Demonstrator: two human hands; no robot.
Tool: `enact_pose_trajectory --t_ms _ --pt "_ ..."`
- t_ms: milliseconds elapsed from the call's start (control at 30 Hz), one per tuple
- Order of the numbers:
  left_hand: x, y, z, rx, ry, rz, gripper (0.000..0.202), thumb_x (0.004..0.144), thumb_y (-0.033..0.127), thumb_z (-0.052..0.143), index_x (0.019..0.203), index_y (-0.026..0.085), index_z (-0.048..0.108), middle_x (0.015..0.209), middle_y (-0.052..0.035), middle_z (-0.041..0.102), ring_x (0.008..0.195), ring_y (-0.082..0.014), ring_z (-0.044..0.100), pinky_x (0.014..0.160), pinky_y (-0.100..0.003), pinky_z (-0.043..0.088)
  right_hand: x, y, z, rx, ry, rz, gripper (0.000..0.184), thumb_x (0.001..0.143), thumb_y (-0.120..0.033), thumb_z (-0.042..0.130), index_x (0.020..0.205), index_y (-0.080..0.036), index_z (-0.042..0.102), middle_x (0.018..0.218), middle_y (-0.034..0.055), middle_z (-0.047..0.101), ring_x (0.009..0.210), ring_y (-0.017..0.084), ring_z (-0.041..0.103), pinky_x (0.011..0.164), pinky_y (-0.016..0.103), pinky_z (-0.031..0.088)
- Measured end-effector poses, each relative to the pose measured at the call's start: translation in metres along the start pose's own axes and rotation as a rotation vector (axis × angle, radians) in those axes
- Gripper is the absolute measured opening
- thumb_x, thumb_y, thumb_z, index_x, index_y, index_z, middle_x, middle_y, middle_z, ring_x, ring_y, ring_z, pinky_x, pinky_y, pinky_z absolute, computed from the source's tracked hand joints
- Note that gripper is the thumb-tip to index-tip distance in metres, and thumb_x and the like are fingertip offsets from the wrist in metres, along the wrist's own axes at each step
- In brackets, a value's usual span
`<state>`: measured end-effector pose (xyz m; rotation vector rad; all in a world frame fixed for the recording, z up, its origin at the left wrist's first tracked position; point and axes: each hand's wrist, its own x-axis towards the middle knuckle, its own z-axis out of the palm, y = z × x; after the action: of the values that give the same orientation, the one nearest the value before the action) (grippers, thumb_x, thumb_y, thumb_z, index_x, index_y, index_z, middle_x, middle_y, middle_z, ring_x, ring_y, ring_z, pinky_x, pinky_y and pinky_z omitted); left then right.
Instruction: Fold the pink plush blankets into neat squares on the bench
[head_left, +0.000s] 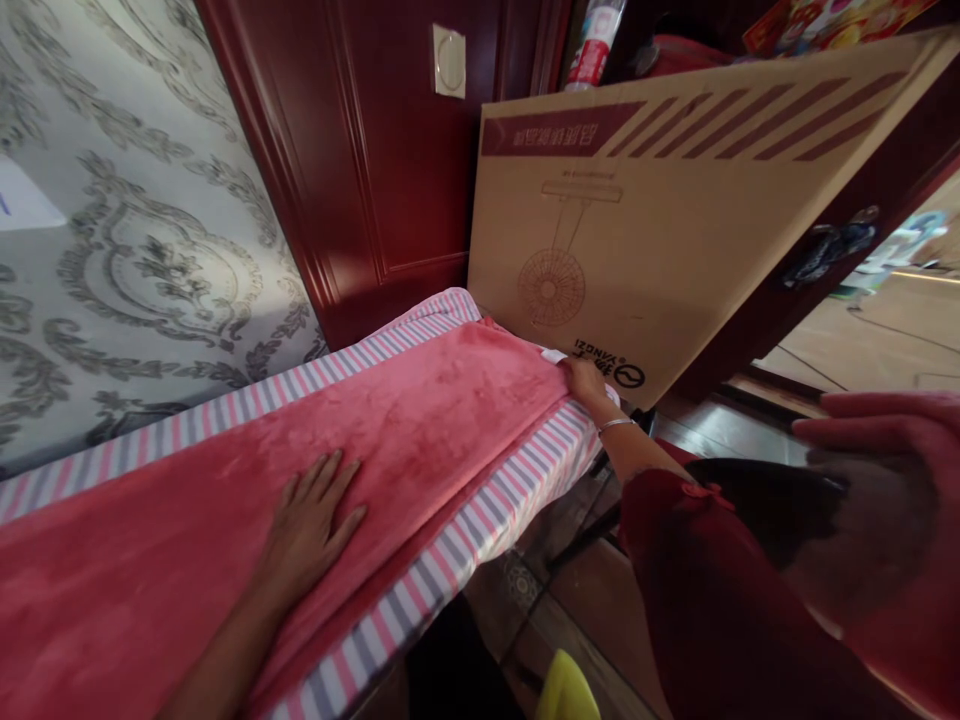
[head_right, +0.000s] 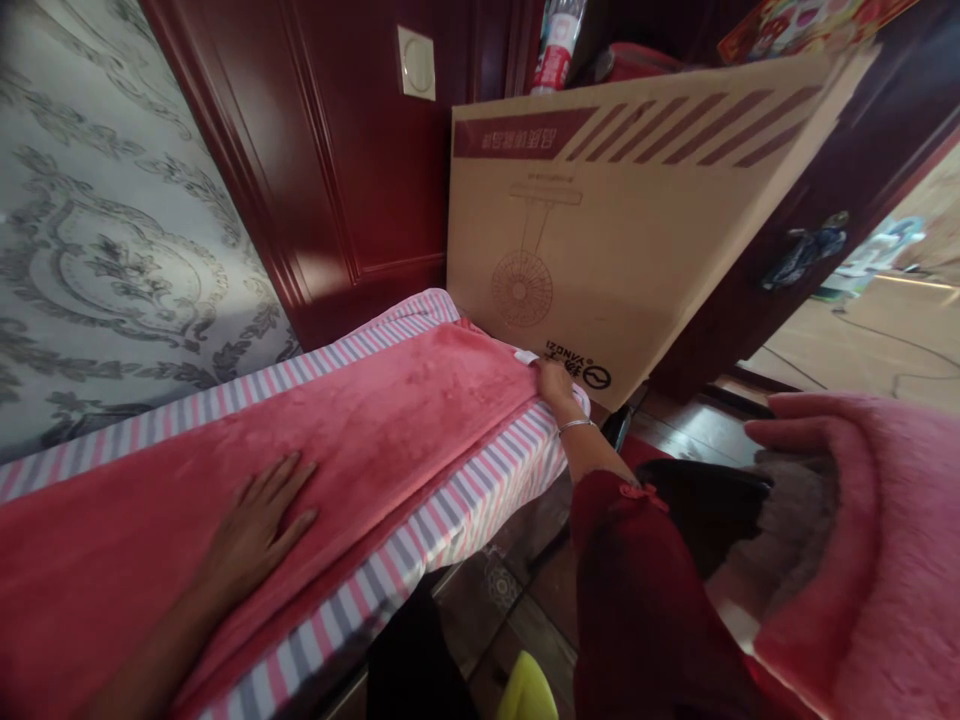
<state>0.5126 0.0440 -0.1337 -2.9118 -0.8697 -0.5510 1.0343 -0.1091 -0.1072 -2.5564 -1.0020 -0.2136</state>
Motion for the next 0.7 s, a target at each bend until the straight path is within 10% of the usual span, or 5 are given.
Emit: enact_pose_trajectory --t_ms 200,367,533,700 --pt "0.002 0.011 -0.015 -0.052 0.054 0.009 0.052 0.098 0.046 0.041 0.138 0.02 0.059 0.153 -0.0135 0.05 0.143 -0.0334 0.043 0.118 -0.056 0.034 -0.01 0.002 -0.004 -0.087 0.03 0.153 0.043 0.099 -0.027 0.043 0.124 -0.006 0.07 0.127 0.0266 0.065 0.121 0.034 0.058 0.098 0.04 0.044" --pt "0.009 0.067 -0.031 -0.131 -0.047 0.185 0.043 0.099 0.047 0.044 0.123 0.02 0.067 0.13 -0.0131 0.066 0.122 -0.0296 0.059 0.107 -0.047 0.046 -0.014 0.002 -0.006 -0.073 -0.004 0.185 0.041 0.099 -0.03 0.048 0.123 -0.005 0.07 0.124 0.0263 0.065 0.116 0.032 0.062 0.095 0.036 0.047" --pt "0.028 0.118 -0.022 -0.115 -0.193 0.202 0.031 0.098 0.031 0.048 0.118 0.016 0.067 0.117 -0.0153 0.066 0.11 -0.0292 0.062 0.097 -0.046 0.05 -0.009 0.003 -0.007 -0.04 -0.024 0.229 0.041 0.101 -0.031 0.045 0.122 -0.007 0.071 0.118 0.0239 0.068 0.108 0.031 0.066 0.09 0.036 0.049" --pt "0.027 0.124 -0.007 -0.146 -0.134 0.198 0.03 0.1 0.016 0.037 0.104 0.018 0.067 0.094 -0.0103 0.066 0.094 -0.0241 0.063 0.089 -0.04 0.051 -0.01 0.008 -0.004 -0.023 0.016 0.265 0.041 0.1 -0.021 0.04 0.126 -0.006 0.068 0.12 0.026 0.066 0.107 0.031 0.066 0.089 0.037 0.049"
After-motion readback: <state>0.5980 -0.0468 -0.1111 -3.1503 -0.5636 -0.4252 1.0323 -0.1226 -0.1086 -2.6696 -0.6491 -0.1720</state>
